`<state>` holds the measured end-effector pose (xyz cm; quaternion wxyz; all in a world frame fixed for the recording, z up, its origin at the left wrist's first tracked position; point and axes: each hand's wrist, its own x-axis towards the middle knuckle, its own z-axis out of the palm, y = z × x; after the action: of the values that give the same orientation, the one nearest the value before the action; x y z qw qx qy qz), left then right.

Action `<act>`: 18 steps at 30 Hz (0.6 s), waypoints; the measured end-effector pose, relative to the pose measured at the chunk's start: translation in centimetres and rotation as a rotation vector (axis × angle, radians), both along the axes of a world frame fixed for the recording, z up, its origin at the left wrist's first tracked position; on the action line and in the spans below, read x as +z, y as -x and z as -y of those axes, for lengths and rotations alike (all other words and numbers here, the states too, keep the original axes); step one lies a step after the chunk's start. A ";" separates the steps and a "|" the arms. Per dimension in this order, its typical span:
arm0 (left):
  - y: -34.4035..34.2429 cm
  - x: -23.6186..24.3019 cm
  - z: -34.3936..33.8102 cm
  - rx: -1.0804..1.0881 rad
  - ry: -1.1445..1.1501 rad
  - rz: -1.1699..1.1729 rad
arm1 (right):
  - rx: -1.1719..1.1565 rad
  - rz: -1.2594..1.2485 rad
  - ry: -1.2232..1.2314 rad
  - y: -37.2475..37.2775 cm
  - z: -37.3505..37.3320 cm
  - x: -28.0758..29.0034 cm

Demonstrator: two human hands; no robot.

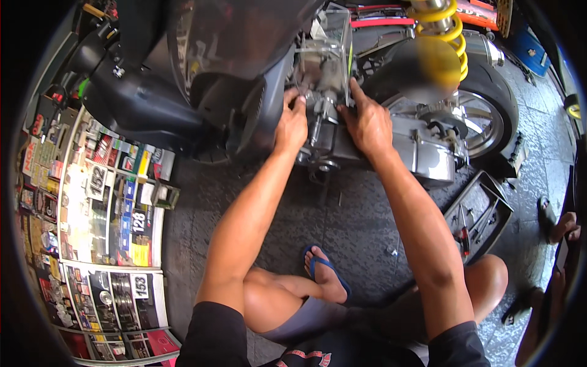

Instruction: The person positions a clear plastic cover against the side of a motorcycle engine and secures it by hand before tightening several bolts with a T-handle socket wrench.

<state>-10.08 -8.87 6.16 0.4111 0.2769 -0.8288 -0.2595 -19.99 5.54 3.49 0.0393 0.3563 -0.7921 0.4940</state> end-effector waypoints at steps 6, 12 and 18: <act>0.4 -2.8 3.1 -0.128 0.164 -0.095 | -0.016 0.003 -0.072 -0.8 0.4 0.8; 0.5 -3.8 2.6 -0.162 0.222 -0.104 | -0.042 0.003 -0.078 -0.7 0.0 0.5; -0.4 -3.0 2.9 -0.142 0.214 -0.078 | -0.021 -0.023 -0.042 -1.4 0.5 0.5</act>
<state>-9.64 -11.76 3.16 0.4509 0.1616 -0.8526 -0.2089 -18.61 5.06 3.95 0.0461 0.3543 -0.8056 0.4726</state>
